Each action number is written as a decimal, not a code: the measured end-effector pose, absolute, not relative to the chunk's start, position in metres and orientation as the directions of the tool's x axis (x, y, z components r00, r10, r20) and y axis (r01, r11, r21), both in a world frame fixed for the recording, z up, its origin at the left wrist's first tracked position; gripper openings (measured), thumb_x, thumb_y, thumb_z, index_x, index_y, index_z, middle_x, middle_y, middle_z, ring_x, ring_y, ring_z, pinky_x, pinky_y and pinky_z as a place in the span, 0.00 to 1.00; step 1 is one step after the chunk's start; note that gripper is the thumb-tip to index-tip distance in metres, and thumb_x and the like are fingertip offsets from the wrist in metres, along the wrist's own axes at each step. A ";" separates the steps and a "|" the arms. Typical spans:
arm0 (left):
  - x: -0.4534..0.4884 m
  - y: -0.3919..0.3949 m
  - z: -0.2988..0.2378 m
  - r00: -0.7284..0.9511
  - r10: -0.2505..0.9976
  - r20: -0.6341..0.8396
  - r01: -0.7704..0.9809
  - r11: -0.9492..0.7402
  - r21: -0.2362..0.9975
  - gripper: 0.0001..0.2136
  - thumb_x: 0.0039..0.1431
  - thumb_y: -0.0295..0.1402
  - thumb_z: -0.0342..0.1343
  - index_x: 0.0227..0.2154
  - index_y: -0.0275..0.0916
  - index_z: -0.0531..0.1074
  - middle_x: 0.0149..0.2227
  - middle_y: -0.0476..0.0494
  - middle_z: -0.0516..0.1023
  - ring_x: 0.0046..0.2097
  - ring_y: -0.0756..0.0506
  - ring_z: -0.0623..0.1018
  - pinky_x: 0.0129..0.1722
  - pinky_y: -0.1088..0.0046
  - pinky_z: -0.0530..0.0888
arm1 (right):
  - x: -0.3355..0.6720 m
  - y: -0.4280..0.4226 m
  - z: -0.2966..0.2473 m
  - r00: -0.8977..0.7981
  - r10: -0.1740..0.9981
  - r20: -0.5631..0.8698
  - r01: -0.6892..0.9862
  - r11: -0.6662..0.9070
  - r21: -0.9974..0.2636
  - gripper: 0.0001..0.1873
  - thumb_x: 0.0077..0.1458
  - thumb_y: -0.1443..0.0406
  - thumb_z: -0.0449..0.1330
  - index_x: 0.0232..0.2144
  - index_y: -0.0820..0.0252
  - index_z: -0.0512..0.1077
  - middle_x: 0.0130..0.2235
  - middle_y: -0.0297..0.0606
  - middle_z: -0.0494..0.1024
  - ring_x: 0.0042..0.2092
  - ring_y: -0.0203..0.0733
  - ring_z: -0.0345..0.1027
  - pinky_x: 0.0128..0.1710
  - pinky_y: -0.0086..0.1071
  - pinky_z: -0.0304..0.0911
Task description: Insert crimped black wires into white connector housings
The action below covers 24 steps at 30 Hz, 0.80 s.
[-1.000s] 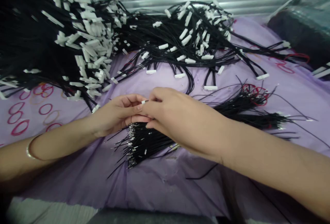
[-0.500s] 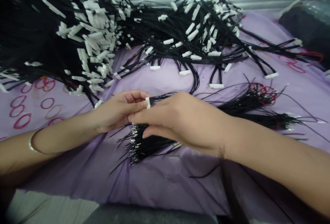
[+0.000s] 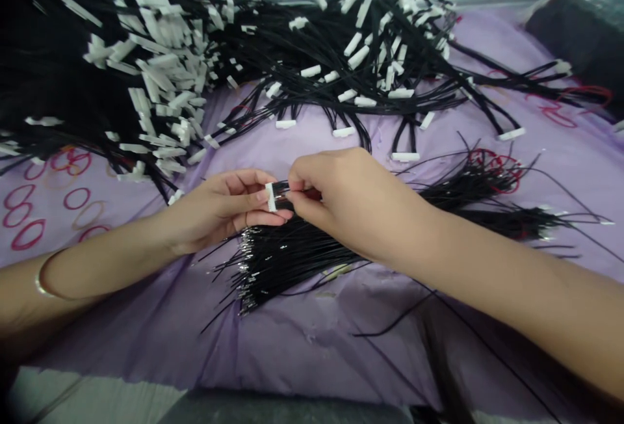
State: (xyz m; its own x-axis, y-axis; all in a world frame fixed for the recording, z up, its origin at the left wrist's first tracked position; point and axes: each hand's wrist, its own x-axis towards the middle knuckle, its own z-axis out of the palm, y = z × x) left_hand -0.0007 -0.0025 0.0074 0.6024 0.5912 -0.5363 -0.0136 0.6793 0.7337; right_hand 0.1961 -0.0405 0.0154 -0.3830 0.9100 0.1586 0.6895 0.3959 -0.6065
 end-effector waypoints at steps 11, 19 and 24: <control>-0.002 -0.004 0.006 0.622 0.584 -0.522 -0.021 0.679 0.734 0.05 0.60 0.18 0.50 0.34 0.29 0.70 0.33 0.42 0.79 0.38 0.48 0.81 0.41 0.77 0.78 | 0.192 -0.041 0.010 -0.401 0.904 0.148 0.692 0.405 -0.597 0.07 0.52 0.71 0.57 0.25 0.60 0.72 0.23 0.27 0.72 0.24 0.27 0.60 0.25 0.25 0.50; -0.001 -0.003 0.005 0.630 0.585 -0.512 -0.032 0.678 0.735 0.05 0.61 0.18 0.49 0.33 0.28 0.69 0.32 0.42 0.78 0.36 0.48 0.81 0.42 0.74 0.77 | 0.192 -0.040 -0.002 -0.421 0.876 0.234 0.699 0.478 -0.533 0.04 0.56 0.69 0.57 0.30 0.60 0.72 0.28 0.31 0.74 0.28 0.31 0.64 0.28 0.26 0.54; -0.001 -0.002 0.001 0.631 0.591 -0.503 -0.077 0.692 0.718 0.06 0.61 0.18 0.48 0.34 0.29 0.69 0.30 0.42 0.77 0.34 0.49 0.80 0.41 0.73 0.77 | 0.182 -0.054 0.006 -0.517 0.749 0.414 0.780 0.612 -0.134 0.08 0.58 0.69 0.53 0.28 0.62 0.71 0.35 0.43 0.71 0.34 0.42 0.62 0.35 0.35 0.57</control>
